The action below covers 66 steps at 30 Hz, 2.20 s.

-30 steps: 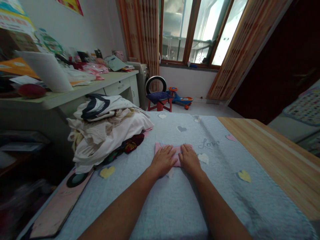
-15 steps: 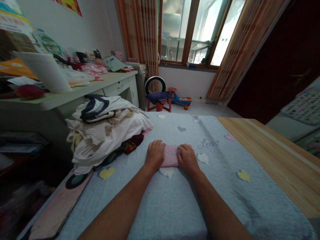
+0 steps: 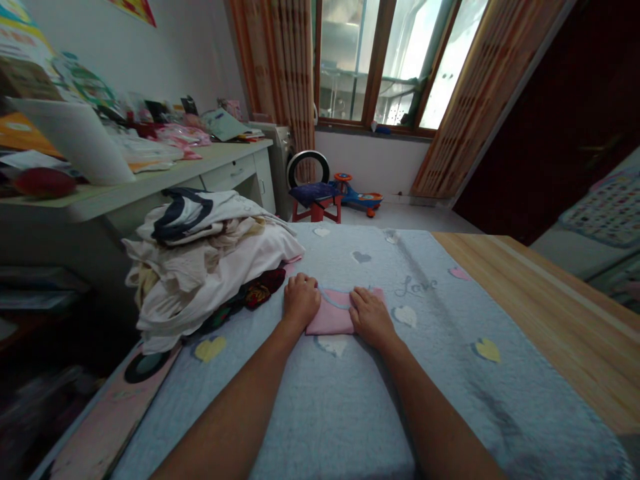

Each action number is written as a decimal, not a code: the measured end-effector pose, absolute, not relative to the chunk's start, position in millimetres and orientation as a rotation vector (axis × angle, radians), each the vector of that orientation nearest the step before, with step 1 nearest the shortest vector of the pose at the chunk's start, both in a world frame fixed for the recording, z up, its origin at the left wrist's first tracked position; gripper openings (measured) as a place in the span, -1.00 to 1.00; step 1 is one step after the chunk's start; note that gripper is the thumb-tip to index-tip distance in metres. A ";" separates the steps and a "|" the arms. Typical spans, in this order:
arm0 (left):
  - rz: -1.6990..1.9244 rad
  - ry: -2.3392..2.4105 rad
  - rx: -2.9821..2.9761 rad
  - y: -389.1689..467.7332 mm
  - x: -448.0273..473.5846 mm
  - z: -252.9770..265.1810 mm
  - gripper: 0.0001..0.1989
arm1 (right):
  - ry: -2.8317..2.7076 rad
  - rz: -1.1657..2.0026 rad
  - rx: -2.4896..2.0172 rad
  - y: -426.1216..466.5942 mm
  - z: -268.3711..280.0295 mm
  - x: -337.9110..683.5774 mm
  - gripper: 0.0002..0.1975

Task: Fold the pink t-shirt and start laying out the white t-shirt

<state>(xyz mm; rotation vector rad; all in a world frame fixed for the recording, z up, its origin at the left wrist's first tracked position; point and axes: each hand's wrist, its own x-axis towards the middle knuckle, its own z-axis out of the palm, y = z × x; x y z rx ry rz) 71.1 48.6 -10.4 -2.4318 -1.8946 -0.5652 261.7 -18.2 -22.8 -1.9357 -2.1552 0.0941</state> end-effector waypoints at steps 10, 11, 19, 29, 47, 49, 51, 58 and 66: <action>-0.590 -1.932 -2.418 50.5 70.1 -12.0 -0.80 | -2.106 0.002 -1.785 -19.5 -21.2 262.6 -0.60; -0.580 -1.935 -2.421 50.7 70.1 -12.4 -0.81 | -2.102 -0.010 -1.728 -19.8 -20.0 262.3 -0.64; -0.542 -1.953 -2.424 51.8 69.4 -13.8 -0.80 | -2.206 0.130 -1.664 -20.4 -16.7 256.0 -0.69; -0.605 -1.935 -2.437 53.5 69.6 -16.9 -0.83 | -2.279 0.225 -1.837 -21.2 -10.7 251.2 -0.52; -0.645 -1.833 -2.418 36.6 77.3 4.8 -0.84 | -2.262 0.212 -1.853 -21.2 -11.1 250.3 -0.50; -0.592 -1.754 -2.526 28.8 83.2 8.4 -0.84 | -2.250 0.207 -1.834 -21.0 -14.4 251.3 -0.50; -0.532 -1.666 -2.654 21.7 89.2 7.1 -0.82 | -2.218 0.197 -1.795 -20.0 -19.4 253.5 -0.50; -0.486 -1.483 -2.818 12.9 97.4 -14.9 -0.79 | -1.960 0.068 -1.674 -15.3 -28.8 266.3 -0.66; -0.412 -1.486 -2.815 16.0 95.1 -30.8 -0.51 | -2.001 -0.064 -1.920 -17.1 -24.0 267.2 -0.70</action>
